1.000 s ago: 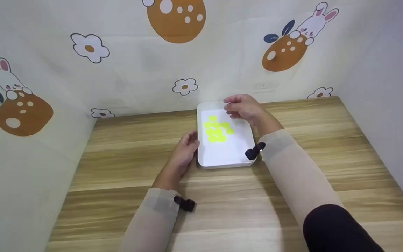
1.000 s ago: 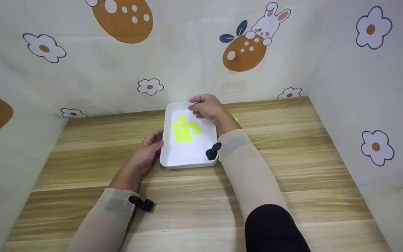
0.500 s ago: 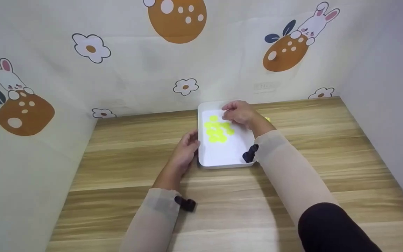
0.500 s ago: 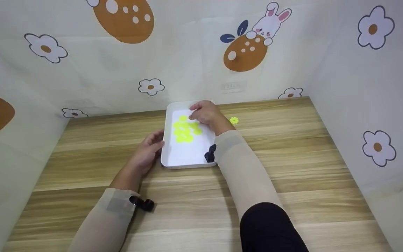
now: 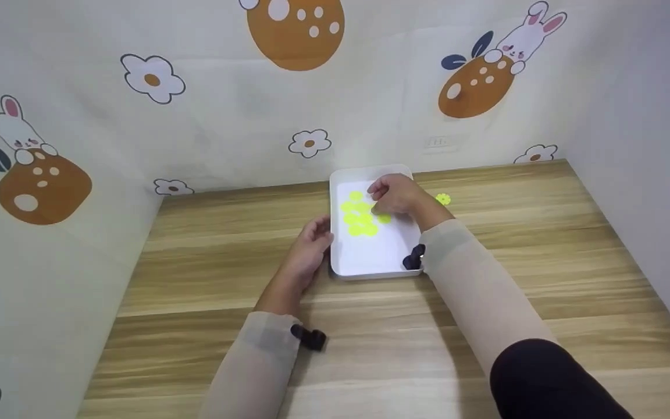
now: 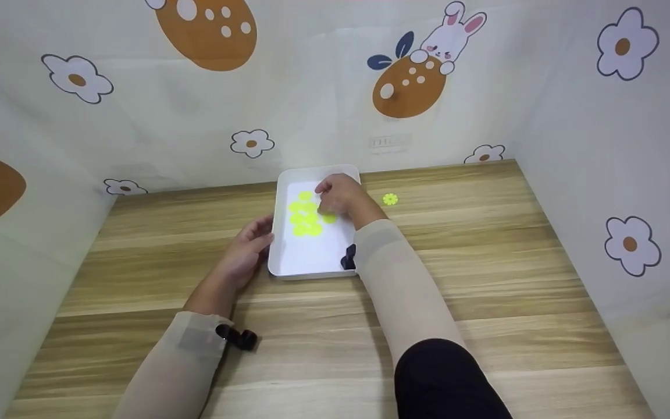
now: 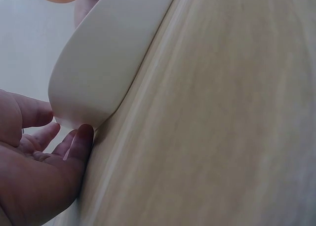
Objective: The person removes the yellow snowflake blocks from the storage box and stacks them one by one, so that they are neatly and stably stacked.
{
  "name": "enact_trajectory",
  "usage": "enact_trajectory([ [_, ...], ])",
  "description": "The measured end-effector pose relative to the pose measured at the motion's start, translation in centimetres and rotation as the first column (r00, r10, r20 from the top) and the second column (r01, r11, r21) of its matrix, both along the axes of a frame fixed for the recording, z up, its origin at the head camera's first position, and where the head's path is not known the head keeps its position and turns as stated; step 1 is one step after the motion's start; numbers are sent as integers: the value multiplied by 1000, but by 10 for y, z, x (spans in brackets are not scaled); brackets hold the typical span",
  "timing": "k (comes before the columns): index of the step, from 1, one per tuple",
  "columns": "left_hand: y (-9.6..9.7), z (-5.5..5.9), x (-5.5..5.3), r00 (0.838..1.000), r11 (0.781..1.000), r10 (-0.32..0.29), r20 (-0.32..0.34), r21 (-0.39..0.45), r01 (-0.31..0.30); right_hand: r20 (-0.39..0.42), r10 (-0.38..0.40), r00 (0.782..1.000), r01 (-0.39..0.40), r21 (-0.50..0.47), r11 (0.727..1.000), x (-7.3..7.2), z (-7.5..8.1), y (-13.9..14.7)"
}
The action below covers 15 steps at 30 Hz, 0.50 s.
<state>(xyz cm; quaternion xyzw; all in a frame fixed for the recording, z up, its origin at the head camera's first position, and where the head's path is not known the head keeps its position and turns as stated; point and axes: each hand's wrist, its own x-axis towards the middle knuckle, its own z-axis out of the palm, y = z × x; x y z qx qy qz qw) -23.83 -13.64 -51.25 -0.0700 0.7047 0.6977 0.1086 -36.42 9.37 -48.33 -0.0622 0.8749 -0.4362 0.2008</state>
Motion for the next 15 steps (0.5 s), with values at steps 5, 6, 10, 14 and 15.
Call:
enact_trajectory([
  [5, 1, 0, -1, 1000, 1000, 2, 3, 7, -2, -14, 0, 1000, 1, 23, 1000, 1, 0, -1],
  [6, 1, 0, -1, 1000, 1000, 3, 3, 4, -3, -18, -1, 1000, 1, 27, 1000, 1, 0, -1],
  [10, 0, 1, 0, 1000, 1000, 3, 5, -1, -3, -46, 2, 999, -1, 38, 999, 2, -1, -3],
  [14, -1, 1, 0, 1000, 1000, -1, -1, 8, 1, -76, 10, 997, -8, 26, 1000, 1, -3, -5],
  [15, -1, 1, 0, 1000, 1000, -2, -2, 8, 2, -78, 5, 997, -4, 17, 1000, 0, -4, -5],
])
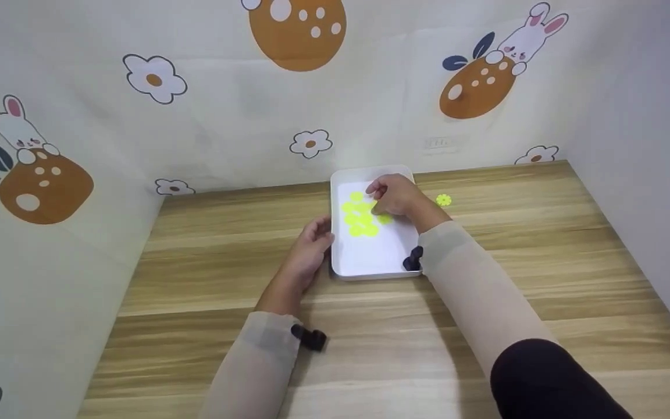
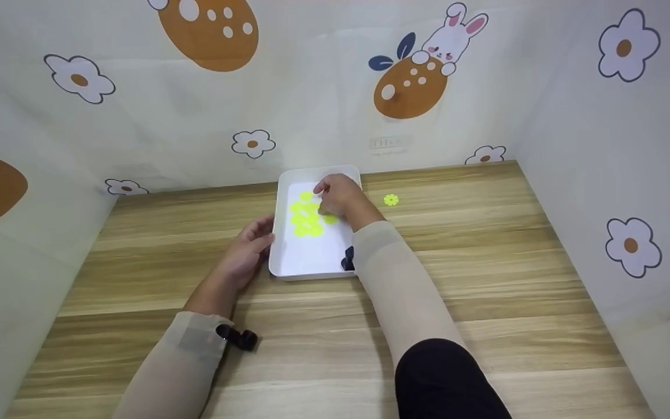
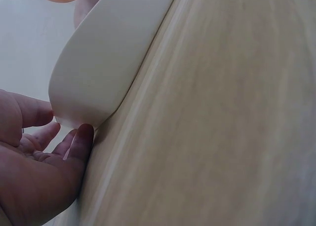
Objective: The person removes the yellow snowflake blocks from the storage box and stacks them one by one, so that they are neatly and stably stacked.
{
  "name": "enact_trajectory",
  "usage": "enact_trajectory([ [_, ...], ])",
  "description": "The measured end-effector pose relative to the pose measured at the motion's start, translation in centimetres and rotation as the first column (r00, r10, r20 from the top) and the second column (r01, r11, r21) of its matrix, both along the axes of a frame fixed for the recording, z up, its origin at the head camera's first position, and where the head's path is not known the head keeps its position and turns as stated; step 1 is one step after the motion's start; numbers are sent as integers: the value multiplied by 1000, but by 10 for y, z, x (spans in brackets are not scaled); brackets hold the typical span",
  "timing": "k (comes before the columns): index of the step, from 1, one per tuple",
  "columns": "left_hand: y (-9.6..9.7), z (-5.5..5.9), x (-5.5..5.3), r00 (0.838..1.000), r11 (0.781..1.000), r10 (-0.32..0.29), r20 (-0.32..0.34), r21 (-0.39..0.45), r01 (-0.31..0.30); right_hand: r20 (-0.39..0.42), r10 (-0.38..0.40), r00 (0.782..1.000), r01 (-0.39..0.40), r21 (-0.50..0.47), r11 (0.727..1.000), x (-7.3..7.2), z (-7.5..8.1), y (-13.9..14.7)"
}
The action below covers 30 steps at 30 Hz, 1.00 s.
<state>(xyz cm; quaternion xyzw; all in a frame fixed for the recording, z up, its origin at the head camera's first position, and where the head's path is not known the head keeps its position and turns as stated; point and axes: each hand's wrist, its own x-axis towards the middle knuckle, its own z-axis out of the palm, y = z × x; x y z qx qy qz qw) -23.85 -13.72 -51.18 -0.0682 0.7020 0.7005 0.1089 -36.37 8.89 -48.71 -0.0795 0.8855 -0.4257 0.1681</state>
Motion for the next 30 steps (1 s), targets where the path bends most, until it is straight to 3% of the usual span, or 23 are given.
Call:
enact_trajectory([
  [7, 0, 0, 0, 1000, 1000, 2, 4, -5, -2, 43, -64, 997, 66, -42, 997, -1, 4, -1],
  [14, 0, 1, 1, 1000, 1000, -4, -15, -4, 4, 36, -129, 991, 133, -132, 982, -1, 3, 2],
  [22, 0, -2, 0, 999, 1000, -8, -51, 8, 9, 80, -163, 983, 181, -334, 925, -4, 7, 6],
  [30, 0, -2, 1, 999, 1000, -1, -46, 2, 1, 114, -180, 977, 212, -430, 878, -2, 33, 10],
])
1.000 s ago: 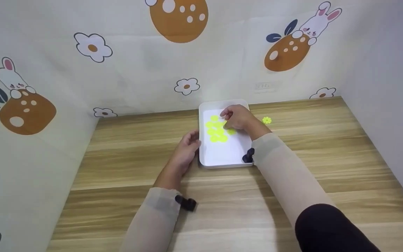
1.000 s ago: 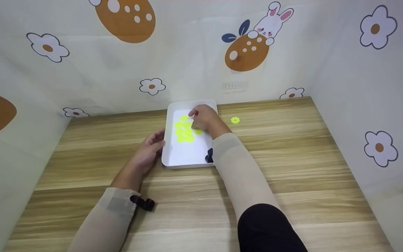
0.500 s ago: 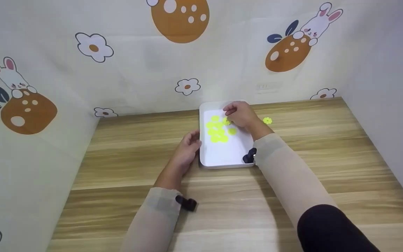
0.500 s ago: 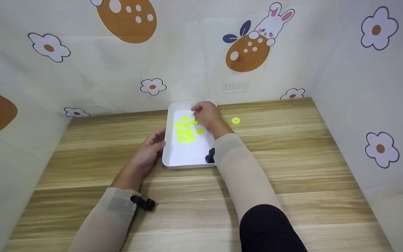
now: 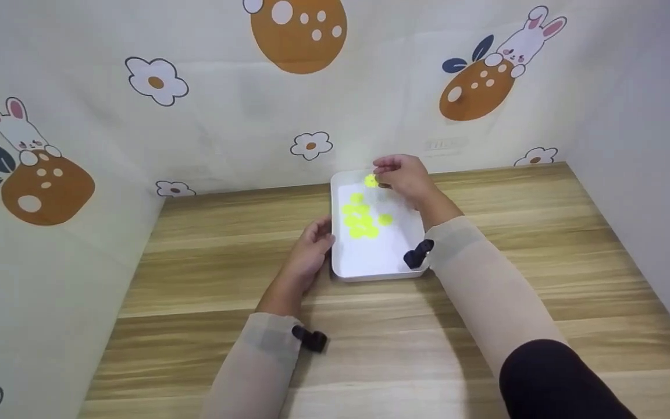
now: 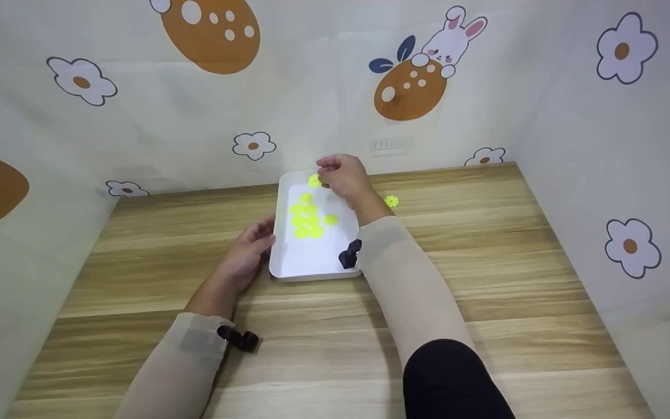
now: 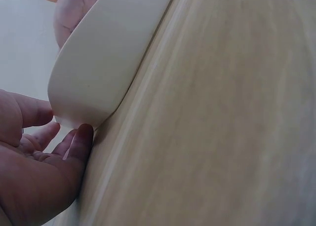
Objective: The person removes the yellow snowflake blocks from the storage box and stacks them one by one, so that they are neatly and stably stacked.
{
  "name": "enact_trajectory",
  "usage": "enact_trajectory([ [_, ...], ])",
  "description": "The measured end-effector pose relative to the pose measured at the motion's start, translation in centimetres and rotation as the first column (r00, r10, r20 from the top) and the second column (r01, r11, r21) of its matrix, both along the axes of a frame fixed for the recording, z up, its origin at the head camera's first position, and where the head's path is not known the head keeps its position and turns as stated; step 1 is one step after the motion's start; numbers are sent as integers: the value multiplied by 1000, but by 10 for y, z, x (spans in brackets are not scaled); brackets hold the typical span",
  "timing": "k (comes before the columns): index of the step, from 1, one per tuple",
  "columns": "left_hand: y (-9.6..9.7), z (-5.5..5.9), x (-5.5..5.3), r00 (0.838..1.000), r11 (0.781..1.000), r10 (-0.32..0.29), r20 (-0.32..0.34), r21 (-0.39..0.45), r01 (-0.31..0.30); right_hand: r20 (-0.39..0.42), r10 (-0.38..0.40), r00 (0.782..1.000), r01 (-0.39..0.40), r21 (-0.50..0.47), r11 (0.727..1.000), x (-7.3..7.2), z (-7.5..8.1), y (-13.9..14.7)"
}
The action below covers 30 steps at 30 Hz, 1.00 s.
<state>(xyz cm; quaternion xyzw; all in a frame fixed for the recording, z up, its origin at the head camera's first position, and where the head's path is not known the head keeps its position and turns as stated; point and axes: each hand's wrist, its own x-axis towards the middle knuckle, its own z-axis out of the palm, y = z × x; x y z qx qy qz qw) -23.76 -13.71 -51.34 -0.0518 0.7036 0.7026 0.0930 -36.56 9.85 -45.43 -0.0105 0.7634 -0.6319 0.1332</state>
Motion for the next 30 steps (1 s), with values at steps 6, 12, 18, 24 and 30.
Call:
enact_trajectory([
  [6, 0, 1, 1, 1000, 1000, -3, 0, 8, 3, 19, -41, 999, 42, -64, 997, 5, 18, 9],
  [12, 0, 2, 0, 1000, 1000, 8, 15, -13, -7, 0, -73, 997, 72, -114, 991, 13, 22, 25],
  [18, 2, 4, 0, 999, 999, 6, 44, -46, -4, -18, -103, 995, 98, -160, 982, 23, 17, 48],
  [24, 2, 3, 0, 999, 999, 9, 33, -44, -7, -36, -143, 989, 135, -175, 975, 30, 11, 70],
  [30, 0, 1, 0, 1000, 1000, 5, 11, -27, -4, -50, -161, 986, 147, -215, 966, 40, 4, 85],
])
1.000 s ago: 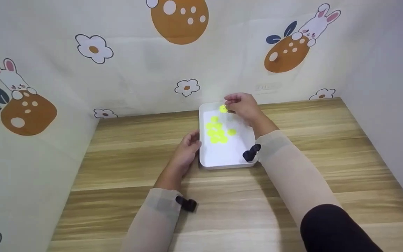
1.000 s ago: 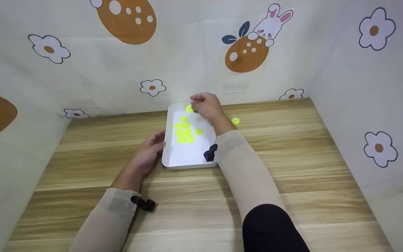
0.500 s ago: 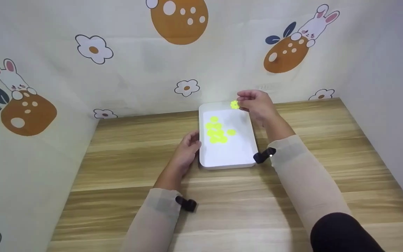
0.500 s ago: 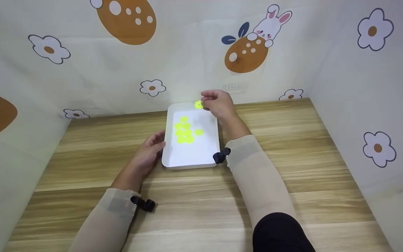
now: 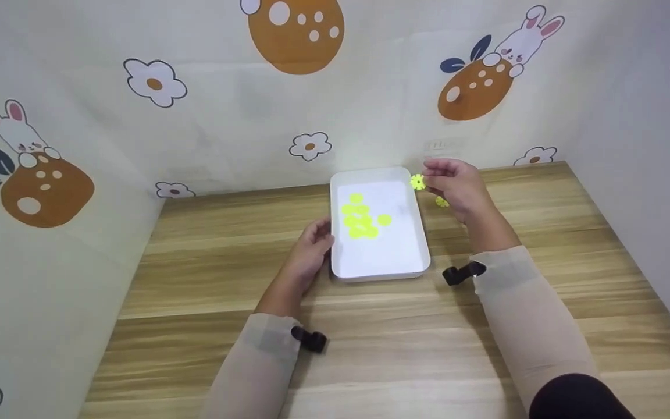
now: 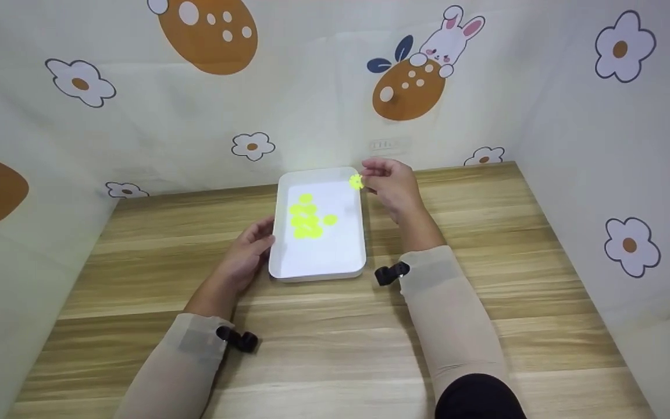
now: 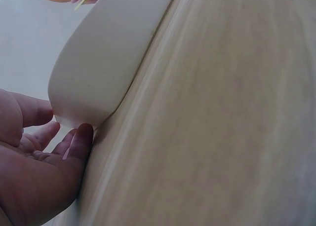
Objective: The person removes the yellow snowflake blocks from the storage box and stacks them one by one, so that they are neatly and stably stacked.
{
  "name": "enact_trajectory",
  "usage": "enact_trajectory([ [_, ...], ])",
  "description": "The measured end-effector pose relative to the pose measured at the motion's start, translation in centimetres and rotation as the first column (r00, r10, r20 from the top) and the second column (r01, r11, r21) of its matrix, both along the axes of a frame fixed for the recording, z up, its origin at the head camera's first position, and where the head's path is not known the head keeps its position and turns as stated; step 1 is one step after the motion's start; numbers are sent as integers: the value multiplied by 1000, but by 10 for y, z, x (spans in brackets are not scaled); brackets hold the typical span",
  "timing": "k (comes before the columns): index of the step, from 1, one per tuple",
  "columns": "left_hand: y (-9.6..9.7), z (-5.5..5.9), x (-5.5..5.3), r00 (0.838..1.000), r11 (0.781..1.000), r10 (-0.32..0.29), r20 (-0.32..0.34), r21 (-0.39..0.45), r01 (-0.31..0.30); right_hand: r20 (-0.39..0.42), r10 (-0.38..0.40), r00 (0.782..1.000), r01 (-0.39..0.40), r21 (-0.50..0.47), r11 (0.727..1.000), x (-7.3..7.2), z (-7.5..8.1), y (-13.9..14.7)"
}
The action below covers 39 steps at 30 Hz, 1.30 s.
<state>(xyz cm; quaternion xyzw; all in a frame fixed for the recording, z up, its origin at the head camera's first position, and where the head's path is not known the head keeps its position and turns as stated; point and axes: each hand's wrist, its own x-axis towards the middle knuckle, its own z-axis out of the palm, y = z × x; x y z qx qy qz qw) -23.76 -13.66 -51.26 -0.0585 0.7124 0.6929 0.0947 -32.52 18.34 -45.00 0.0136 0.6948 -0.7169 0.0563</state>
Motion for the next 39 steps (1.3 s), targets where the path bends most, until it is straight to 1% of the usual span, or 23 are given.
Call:
enact_trajectory([
  [2, 0, 0, 0, 1000, 1000, 1, 1, 1, -1, -3, -11, 1000, 11, -17, 1000, 2, -3, 4],
  [6, 1, -1, -2, 1000, 1000, 5, 0, 13, -5, 10, -29, 1000, 29, -17, 999, 2, -5, 13],
  [9, 1, -1, -3, 1000, 1000, -1, -3, 24, 1, 31, -42, 999, 42, 3, 999, 0, -9, 20],
  [16, -1, 2, 0, 1000, 1000, -12, 29, 15, 12, 95, -86, 992, 89, -24, 996, -7, -32, 36],
  [24, 0, 2, 0, 999, 1000, -6, 34, 12, 5, 127, -100, 987, 98, 15, 995, -12, -52, 48],
  [28, 0, 3, 0, 999, 1000, -1, 34, 15, 1, 144, -113, 983, 110, 26, 994, -13, -57, 52],
  [33, 0, 2, 1, 1000, 1000, -4, 28, 17, 4, 154, -132, 979, 129, 32, 991, -12, -59, 52],
  [39, -1, 1, 1, 1000, 1000, 1, 22, 22, -1, 151, -146, 978, 133, 89, 987, -12, -59, 51],
])
